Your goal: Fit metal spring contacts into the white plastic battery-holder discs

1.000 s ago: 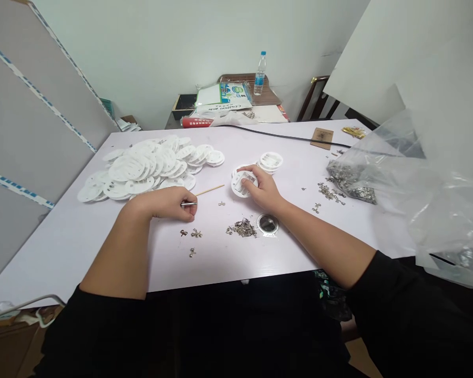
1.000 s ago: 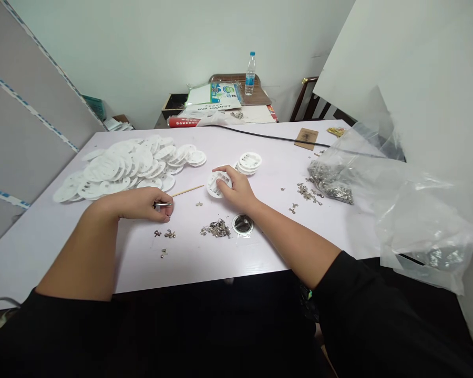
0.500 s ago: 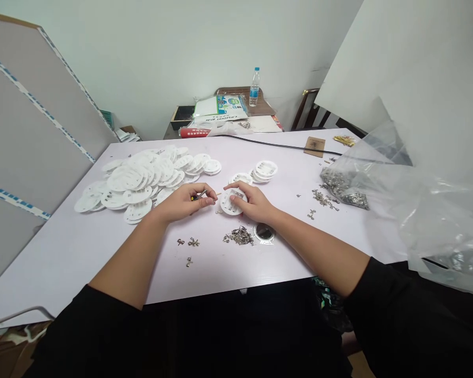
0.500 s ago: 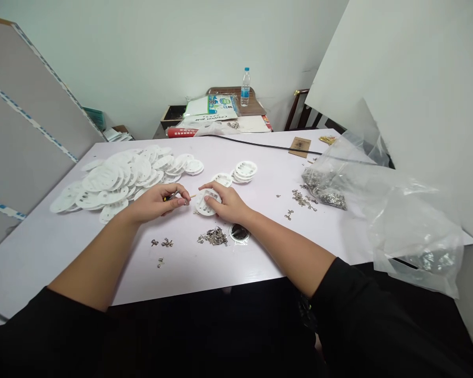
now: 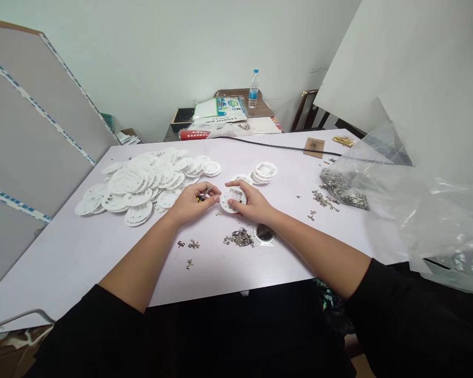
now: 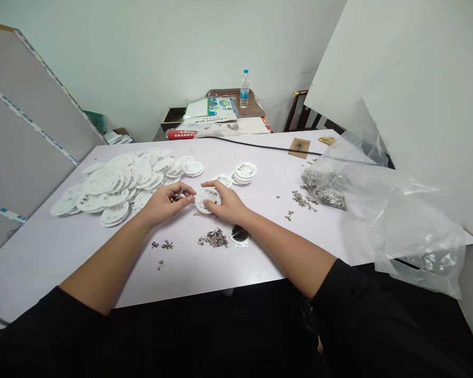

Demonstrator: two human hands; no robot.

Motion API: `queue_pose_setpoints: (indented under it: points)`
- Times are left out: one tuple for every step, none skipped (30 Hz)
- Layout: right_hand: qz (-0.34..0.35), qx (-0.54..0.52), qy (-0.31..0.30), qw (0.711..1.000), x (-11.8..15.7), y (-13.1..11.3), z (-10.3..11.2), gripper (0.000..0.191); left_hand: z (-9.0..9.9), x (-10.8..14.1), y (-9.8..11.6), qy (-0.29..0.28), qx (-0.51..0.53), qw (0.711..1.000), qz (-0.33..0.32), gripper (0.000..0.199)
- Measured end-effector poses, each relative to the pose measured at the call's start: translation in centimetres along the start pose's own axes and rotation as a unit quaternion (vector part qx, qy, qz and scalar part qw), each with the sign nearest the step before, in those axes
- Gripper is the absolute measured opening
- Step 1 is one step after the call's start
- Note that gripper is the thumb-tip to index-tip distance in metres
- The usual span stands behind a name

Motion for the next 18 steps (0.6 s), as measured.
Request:
queue_pose_setpoints:
  points:
    - [0.004, 0.004, 0.01, 1.0, -0.05, 0.04, 0.03, 0.052, -0.02, 0.01, -0.03, 0.006, -0.004, 1.0, 0.0, 0.038]
    - [0.007, 0.003, 0.017, 1.0, -0.12, 0.11, 0.04, 0.051, -0.03, 0.0, -0.06, 0.014, -0.006, 1.0, 0.001, 0.038]
    - [0.008, -0.003, 0.022, 1.0, -0.2, 0.21, 0.03, 0.05, -0.03, -0.02, -0.1, 0.023, -0.006, 1.0, 0.002, 0.038]
    - [0.009, -0.011, 0.025, 1.0, -0.3, 0.33, 0.0, 0.049, -0.02, -0.04, -0.14, 0.033, -0.005, 0.999, 0.003, 0.037]
    - [0.009, -0.017, 0.028, 0.999, -0.41, 0.47, -0.03, 0.048, -0.02, -0.08, -0.18, 0.042, -0.003, 0.999, 0.003, 0.037]
    - [0.01, -0.021, 0.034, 0.999, -0.52, 0.61, -0.04, 0.048, 0.0, -0.11, -0.22, 0.05, 0.001, 0.999, 0.001, 0.036]
    - [0.011, -0.02, 0.04, 0.999, -0.62, 0.73, -0.04, 0.047, 0.01, -0.15, -0.26, 0.059, 0.005, 0.998, -0.003, 0.037]
    - [0.014, -0.014, 0.049, 0.999, -0.71, 0.81, 0.01, 0.047, 0.03, -0.18, -0.3, 0.067, 0.01, 0.998, -0.008, 0.038]
    - [0.019, -0.005, 0.058, 0.998, -0.77, 0.82, 0.08, 0.046, 0.04, -0.2, -0.35, 0.073, 0.016, 0.997, -0.013, 0.039]
    - [0.026, 0.006, 0.066, 0.997, -0.8, 0.78, 0.17, 0.045, 0.05, -0.21, -0.4, 0.077, 0.022, 0.997, -0.018, 0.039]
    - [0.034, 0.018, 0.071, 0.997, -0.8, 0.68, 0.26, 0.044, 0.04, -0.21, -0.44, 0.08, 0.026, 0.996, -0.024, 0.04]
    - [0.041, 0.031, 0.074, 0.996, -0.77, 0.54, 0.35, 0.044, 0.01, -0.19, -0.45, 0.081, 0.029, 0.996, -0.032, 0.04]
    - [0.047, 0.042, 0.073, 0.995, -0.7, 0.38, 0.41, 0.043, -0.03, -0.16, -0.44, 0.082, 0.03, 0.995, -0.043, 0.04]
    - [0.051, 0.052, 0.07, 0.995, -0.61, 0.23, 0.44, 0.043, -0.09, -0.12, -0.39, 0.082, 0.029, 0.995, -0.056, 0.039]
    - [0.052, 0.056, 0.064, 0.995, -0.51, 0.11, 0.43, 0.042, -0.17, -0.06, -0.3, 0.083, 0.025, 0.994, -0.068, 0.038]
    - [0.049, 0.052, 0.057, 0.996, -0.4, 0.05, 0.37, 0.042, -0.26, 0.02, -0.2, 0.086, 0.022, 0.993, -0.078, 0.038]
    - [0.041, 0.039, 0.046, 0.997, -0.3, 0.05, 0.27, 0.042, -0.37, 0.1, -0.08, 0.087, 0.018, 0.992, -0.086, 0.037]
    - [0.028, 0.018, 0.032, 0.999, -0.21, 0.11, 0.13, 0.042, -0.51, 0.18, 0.05, 0.085, 0.014, 0.992, -0.09, 0.036]
Point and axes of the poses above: each hand's wrist, its own x-axis away from the middle knuckle, its own z-axis out of the back of the hand, y = z × x, the point moved 2 cm from there along -x, towards the middle knuckle, and after that the axes turned 5 degrees about y, right-handed, at the moved point
